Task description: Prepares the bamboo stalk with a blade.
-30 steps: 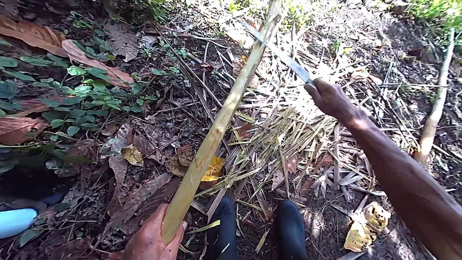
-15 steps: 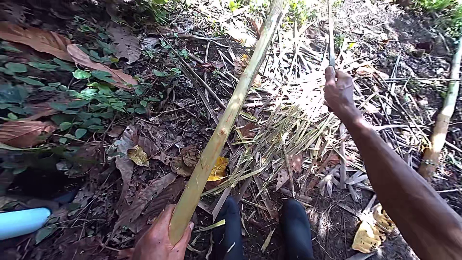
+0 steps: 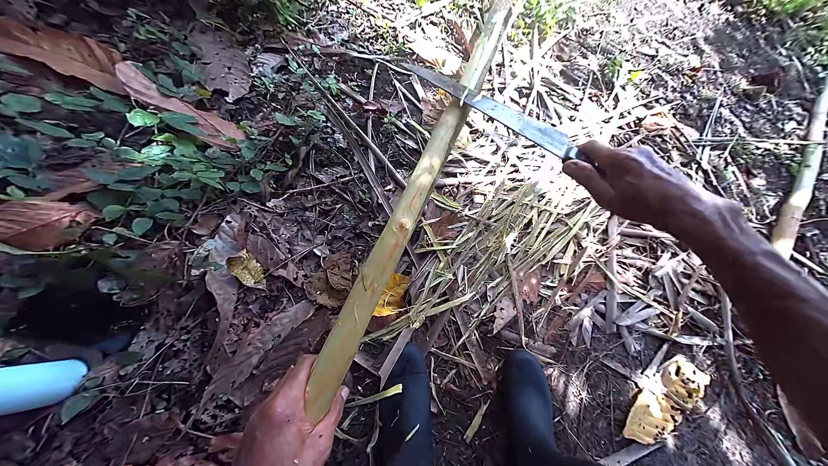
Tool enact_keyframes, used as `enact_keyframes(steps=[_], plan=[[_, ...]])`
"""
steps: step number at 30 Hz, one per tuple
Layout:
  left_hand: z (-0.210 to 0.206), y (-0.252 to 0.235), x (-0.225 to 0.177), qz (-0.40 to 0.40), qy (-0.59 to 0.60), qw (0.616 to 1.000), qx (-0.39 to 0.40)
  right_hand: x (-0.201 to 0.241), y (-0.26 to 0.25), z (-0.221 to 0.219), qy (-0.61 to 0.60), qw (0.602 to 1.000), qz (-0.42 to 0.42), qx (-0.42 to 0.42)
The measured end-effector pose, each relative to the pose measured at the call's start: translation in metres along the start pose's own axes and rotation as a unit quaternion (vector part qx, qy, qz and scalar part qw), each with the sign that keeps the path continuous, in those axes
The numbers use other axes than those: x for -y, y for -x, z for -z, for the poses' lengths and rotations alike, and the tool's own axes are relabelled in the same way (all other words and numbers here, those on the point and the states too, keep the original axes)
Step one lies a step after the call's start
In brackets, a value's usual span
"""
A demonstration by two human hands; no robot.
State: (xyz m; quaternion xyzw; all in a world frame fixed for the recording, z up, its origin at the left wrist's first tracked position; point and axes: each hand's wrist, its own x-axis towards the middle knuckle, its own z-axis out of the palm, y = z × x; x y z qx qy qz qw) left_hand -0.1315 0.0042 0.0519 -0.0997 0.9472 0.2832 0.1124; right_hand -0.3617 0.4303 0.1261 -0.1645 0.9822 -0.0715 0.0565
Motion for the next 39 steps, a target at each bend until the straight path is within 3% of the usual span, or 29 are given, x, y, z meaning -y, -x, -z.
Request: enact_keyframes(steps=[2,5,9,15,20,25,27,32,37,39], plan=[[0.0,0.001,-0.002,0.006,0.004,1.0,0.005,0.003,0.002,0.006,-0.002,1.0,0.005,0.008],[0.0,0.0,0.001,0.007,0.003,1.0,0.003,0.013,0.008,0.002,-0.002,0.997,0.082,0.0],[0.001,-0.001,0.005,-0.006,-0.002,1.0,-0.007,0.007,-0.008,0.002,0.011,0.996,0.086,-0.003],[0.004,-0.003,0.005,-0.006,0.002,1.0,-0.009,0.038,0.001,0.003,0.058,0.991,0.122,0.006],[-0.001,0.001,0.0,0.005,-0.003,1.0,0.002,-0.016,-0.034,0.018,0.022,1.0,0.02,0.005],[-0.001,-0.001,-0.001,0.007,-0.003,1.0,0.003,0.008,-0.019,0.022,0.045,0.995,0.084,0.013],[-0.001,-0.002,0.001,-0.001,-0.009,1.0,-0.006,-0.002,-0.03,0.015,0.055,0.995,0.086,0.0],[0.0,-0.001,-0.002,0.007,-0.006,1.0,0.004,-0.066,-0.061,0.023,0.006,0.997,-0.07,-0.041],[0.001,0.001,-0.002,0.009,-0.005,1.0,0.004,-0.035,-0.045,0.0,0.034,0.998,0.032,-0.036],[0.003,0.001,0.002,0.004,-0.004,1.0,0.0,-0.045,-0.053,-0.012,0.032,0.997,-0.02,-0.061]])
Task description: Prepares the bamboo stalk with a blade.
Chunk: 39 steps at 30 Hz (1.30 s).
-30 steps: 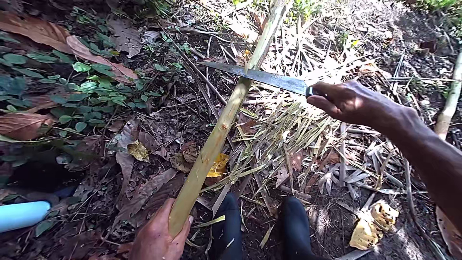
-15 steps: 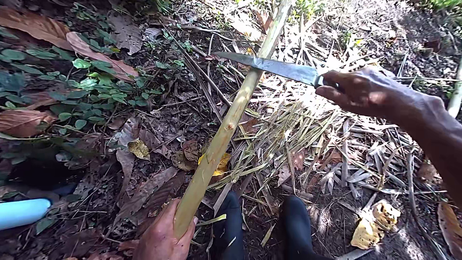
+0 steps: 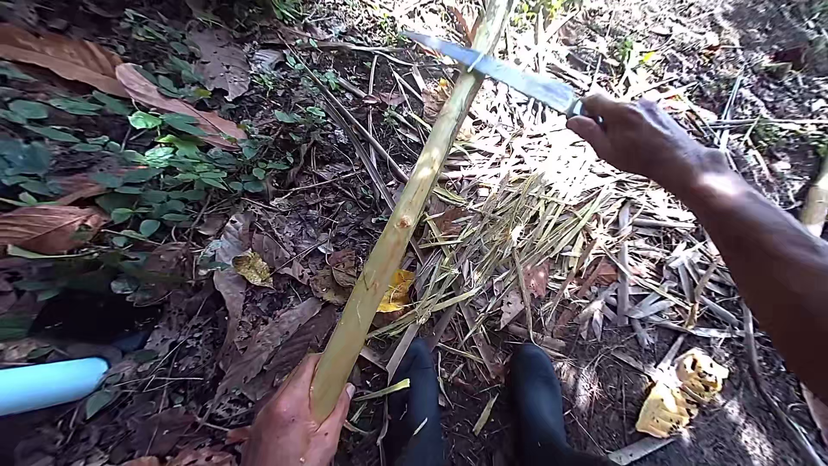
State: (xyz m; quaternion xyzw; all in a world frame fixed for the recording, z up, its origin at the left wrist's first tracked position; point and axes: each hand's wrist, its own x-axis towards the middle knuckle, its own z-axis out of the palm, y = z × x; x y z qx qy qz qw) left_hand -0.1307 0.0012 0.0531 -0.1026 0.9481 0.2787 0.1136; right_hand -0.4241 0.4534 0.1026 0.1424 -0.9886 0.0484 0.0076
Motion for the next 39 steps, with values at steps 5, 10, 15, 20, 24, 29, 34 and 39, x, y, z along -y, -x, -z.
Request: enact_keyframes(steps=[5,10,15,20,24,29,34,39], plan=[[0.009,-0.007,0.009,0.013,0.003,1.0,-0.016,0.007,0.019,-0.034,-0.161,0.95,-0.242,-0.117],[0.02,-0.018,0.023,0.03,-0.006,0.998,-0.05,0.096,0.094,-0.094,-0.275,0.956,-0.084,-0.064],[0.021,-0.023,0.026,0.022,-0.009,0.998,-0.056,0.175,0.107,-0.14,-0.256,0.959,0.121,-0.02],[0.021,-0.024,0.028,0.025,0.001,0.999,-0.047,0.222,0.118,-0.178,-0.217,0.951,0.22,-0.014],[0.026,-0.029,0.033,0.047,0.024,0.998,-0.035,0.22,0.096,-0.195,-0.254,0.942,0.218,-0.015],[0.033,-0.035,0.04,0.045,0.017,0.998,-0.034,0.236,0.096,-0.203,-0.263,0.939,0.214,-0.06],[0.032,-0.034,0.036,0.045,0.022,0.998,-0.031,0.228,0.088,-0.194,-0.228,0.942,0.235,-0.075],[0.031,-0.034,0.036,0.045,0.037,0.998,-0.032,0.195,0.062,-0.197,-0.314,0.943,0.066,-0.086]])
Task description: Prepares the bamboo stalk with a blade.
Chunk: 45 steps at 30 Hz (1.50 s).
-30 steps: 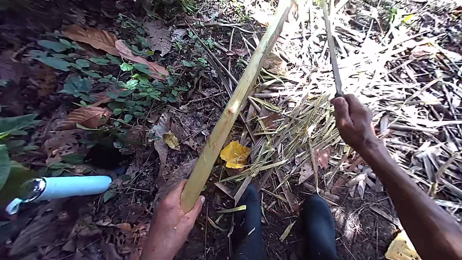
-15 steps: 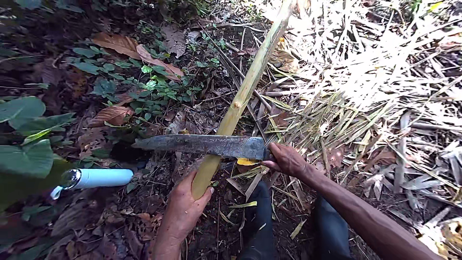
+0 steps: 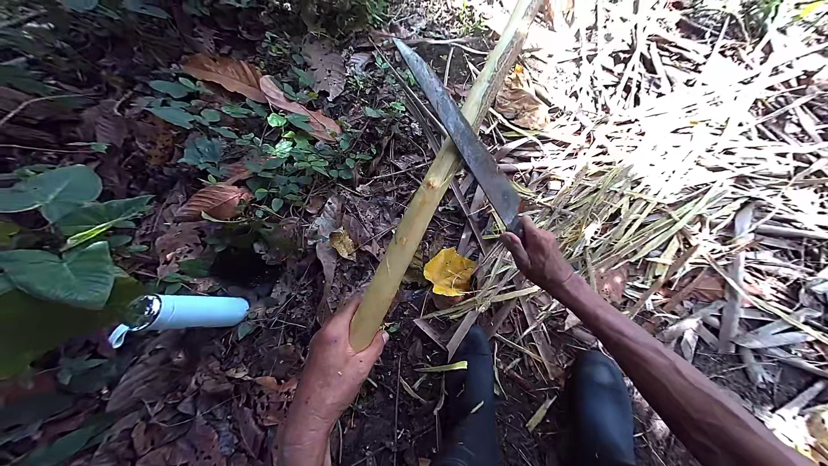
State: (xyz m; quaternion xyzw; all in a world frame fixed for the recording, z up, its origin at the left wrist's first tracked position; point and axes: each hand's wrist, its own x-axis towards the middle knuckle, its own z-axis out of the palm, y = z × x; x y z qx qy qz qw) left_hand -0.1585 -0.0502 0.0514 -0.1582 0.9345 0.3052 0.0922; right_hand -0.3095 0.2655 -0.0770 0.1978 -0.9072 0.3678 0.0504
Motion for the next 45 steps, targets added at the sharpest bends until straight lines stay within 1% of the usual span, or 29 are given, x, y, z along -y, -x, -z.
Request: enact_keyframes(steps=[2,4,6,8,10,11,12,14,16,18,19,22,23,25,28,29,30,33,34,36,39,40,41,44,45], plan=[[0.0,-0.001,0.0,-0.003,0.001,1.0,-0.001,-0.001,0.004,0.004,0.0,0.999,0.041,0.032],[-0.001,0.0,0.001,0.0,-0.003,1.0,0.0,0.007,0.012,0.0,0.013,0.993,0.098,0.063],[-0.001,0.001,-0.001,0.005,-0.006,1.0,0.0,0.012,0.01,-0.004,0.036,0.987,0.14,0.074],[0.0,0.001,-0.001,0.007,-0.01,1.0,0.002,0.006,0.003,-0.006,0.034,0.99,0.128,0.05],[0.001,-0.001,0.0,0.006,-0.012,1.0,0.001,-0.001,-0.002,-0.006,0.014,0.997,0.065,0.026],[0.001,-0.001,0.001,0.005,-0.011,1.0,-0.001,-0.003,-0.004,-0.004,0.007,0.999,0.048,0.018],[0.001,-0.001,0.002,0.004,-0.009,1.0,0.0,-0.004,-0.003,-0.003,0.003,0.999,0.048,0.016],[0.001,-0.001,0.002,0.002,-0.013,1.0,0.0,0.004,0.002,-0.002,0.004,0.996,0.084,0.037],[0.0,0.0,0.0,0.003,-0.016,1.0,0.001,0.017,0.005,-0.004,0.029,0.987,0.144,0.071],[-0.001,0.001,-0.001,0.006,-0.017,1.0,0.001,0.022,0.005,-0.008,0.049,0.982,0.162,0.081],[0.0,0.001,-0.001,0.01,-0.016,1.0,0.005,0.018,0.004,-0.01,0.045,0.986,0.146,0.07],[0.001,-0.001,0.0,0.015,-0.01,1.0,0.008,-0.003,-0.004,-0.005,-0.008,0.999,0.027,0.016],[0.001,-0.001,0.001,0.017,-0.009,1.0,0.007,-0.008,-0.006,0.0,-0.012,1.0,0.012,0.013],[0.001,-0.001,0.002,0.013,-0.014,1.0,0.003,-0.008,-0.004,0.008,-0.004,0.999,0.038,0.037],[-0.003,0.002,0.001,0.002,-0.018,1.0,-0.003,0.004,-0.001,0.01,0.034,0.989,0.127,0.073],[-0.004,0.003,0.002,0.0,-0.02,1.0,-0.005,0.003,-0.003,0.012,0.045,0.988,0.131,0.073],[-0.004,0.003,0.002,0.0,-0.019,1.0,-0.006,0.0,-0.006,0.014,0.05,0.99,0.112,0.066],[-0.003,0.002,0.003,0.004,-0.014,1.0,-0.007,-0.014,-0.013,0.037,0.029,0.999,-0.023,0.032],[-0.004,0.002,0.003,0.004,-0.012,1.0,-0.007,-0.017,-0.014,0.046,0.032,0.998,-0.049,0.026],[-0.004,0.003,0.001,-0.001,-0.017,1.0,-0.007,-0.018,-0.014,0.049,0.044,0.998,-0.033,0.012],[-0.008,0.004,-0.001,-0.01,-0.014,1.0,-0.003,-0.014,-0.019,0.039,0.067,0.994,0.071,0.042],[-0.008,0.005,-0.001,-0.01,-0.015,1.0,-0.002,-0.015,-0.025,0.038,0.075,0.992,0.085,0.052],[-0.008,0.005,-0.001,-0.007,-0.017,1.0,0.0,-0.02,-0.032,0.038,0.067,0.994,0.064,0.055],[-0.005,0.003,0.002,-0.003,-0.014,1.0,0.0,-0.044,-0.059,0.051,0.011,0.996,-0.085,-0.008],[-0.004,0.001,0.002,-0.005,-0.015,1.0,-0.003,-0.049,-0.064,0.058,0.002,0.995,-0.098,-0.023]])
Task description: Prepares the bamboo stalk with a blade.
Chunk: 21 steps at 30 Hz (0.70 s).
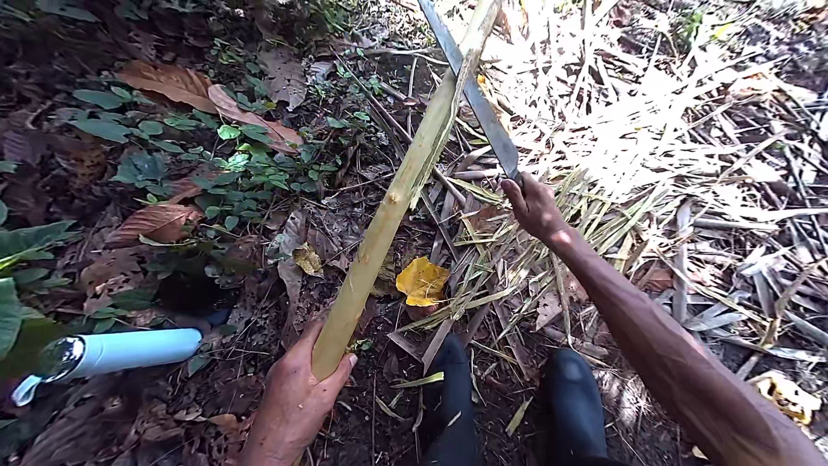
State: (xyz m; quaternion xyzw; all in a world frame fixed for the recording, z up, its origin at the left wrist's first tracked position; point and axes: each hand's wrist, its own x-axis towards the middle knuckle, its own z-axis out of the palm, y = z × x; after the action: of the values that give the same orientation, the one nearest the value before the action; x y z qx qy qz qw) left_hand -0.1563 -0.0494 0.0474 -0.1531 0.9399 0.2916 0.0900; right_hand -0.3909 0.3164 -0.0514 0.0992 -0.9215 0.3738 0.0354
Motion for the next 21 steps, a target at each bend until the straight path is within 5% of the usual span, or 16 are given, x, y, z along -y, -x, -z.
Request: enact_keyframes(steps=[6,12,17,21], plan=[[0.003,0.003,-0.005,-0.008,-0.015,1.0,0.012,0.016,0.011,0.024,0.103,0.982,0.128,0.09],[0.002,0.002,-0.004,-0.002,0.0,1.0,0.022,-0.017,-0.026,0.052,0.026,0.999,-0.046,0.005],[0.001,0.004,-0.002,-0.012,-0.001,1.0,0.024,-0.007,-0.02,0.045,0.084,0.99,0.089,0.072],[0.003,0.004,0.0,-0.005,0.002,1.0,0.03,-0.025,-0.062,0.067,0.088,0.989,-0.116,0.034]])
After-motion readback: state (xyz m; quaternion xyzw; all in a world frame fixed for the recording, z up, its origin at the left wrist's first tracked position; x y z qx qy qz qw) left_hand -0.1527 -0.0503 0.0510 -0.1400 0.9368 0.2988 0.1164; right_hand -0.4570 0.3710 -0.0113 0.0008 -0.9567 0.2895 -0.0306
